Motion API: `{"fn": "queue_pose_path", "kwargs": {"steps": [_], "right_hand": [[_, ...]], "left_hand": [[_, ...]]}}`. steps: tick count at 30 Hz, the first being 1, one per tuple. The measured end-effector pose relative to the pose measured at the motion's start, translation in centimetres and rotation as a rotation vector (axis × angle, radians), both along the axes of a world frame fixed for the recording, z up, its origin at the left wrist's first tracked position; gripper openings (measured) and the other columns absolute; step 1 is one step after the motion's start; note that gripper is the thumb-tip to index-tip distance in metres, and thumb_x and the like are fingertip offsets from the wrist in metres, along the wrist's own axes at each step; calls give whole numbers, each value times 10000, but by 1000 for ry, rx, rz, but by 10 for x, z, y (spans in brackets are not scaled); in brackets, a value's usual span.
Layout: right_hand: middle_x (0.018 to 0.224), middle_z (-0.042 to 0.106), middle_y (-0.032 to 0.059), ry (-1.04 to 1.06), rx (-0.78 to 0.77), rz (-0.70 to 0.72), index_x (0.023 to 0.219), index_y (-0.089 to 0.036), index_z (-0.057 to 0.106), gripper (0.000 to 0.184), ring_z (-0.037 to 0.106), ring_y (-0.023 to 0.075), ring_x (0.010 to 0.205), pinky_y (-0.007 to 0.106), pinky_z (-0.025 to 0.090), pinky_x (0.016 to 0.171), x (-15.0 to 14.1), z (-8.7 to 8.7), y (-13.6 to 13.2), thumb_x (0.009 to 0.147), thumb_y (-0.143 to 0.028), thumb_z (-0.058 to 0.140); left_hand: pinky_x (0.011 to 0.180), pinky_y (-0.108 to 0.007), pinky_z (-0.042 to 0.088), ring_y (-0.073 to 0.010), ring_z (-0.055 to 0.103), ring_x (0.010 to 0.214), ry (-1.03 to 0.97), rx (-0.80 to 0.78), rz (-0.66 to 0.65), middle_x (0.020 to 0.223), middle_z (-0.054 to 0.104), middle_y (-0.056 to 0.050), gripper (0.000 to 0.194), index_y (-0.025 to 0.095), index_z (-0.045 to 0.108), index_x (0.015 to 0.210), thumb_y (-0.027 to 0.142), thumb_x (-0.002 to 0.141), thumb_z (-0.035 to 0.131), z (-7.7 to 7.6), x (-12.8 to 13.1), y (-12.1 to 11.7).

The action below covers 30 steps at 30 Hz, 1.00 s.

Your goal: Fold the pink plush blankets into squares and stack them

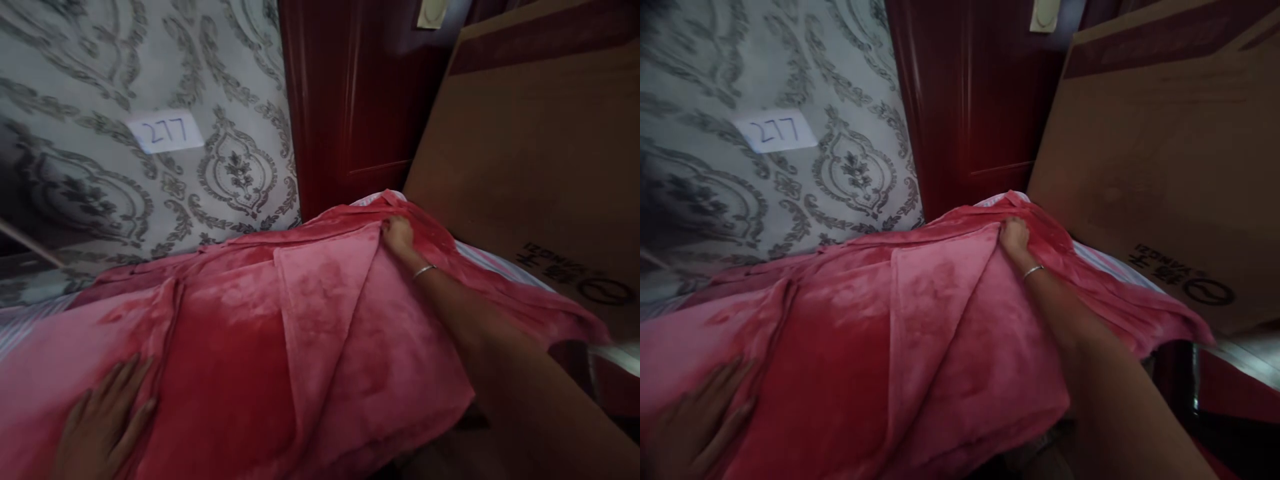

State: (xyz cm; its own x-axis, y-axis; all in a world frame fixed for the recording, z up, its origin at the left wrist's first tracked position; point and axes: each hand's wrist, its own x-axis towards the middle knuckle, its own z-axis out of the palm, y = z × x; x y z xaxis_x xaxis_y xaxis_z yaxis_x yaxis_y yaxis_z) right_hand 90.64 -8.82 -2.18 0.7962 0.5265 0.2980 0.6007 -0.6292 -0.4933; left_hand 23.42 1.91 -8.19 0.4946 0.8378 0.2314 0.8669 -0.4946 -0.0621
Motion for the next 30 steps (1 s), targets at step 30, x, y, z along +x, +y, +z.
{"fn": "queue_pose_path", "kwargs": {"steps": [30], "right_hand": [[812, 665, -29, 773, 1147, -40, 960, -236, 584, 436, 605, 140, 598, 308, 589, 575, -169, -68, -219, 588, -370, 765]], "left_hand": [[1095, -713, 418, -444, 477, 1427, -127, 42, -167, 1496, 554, -252, 655, 95, 541, 1467, 458, 972, 312, 32, 31, -12]]}}
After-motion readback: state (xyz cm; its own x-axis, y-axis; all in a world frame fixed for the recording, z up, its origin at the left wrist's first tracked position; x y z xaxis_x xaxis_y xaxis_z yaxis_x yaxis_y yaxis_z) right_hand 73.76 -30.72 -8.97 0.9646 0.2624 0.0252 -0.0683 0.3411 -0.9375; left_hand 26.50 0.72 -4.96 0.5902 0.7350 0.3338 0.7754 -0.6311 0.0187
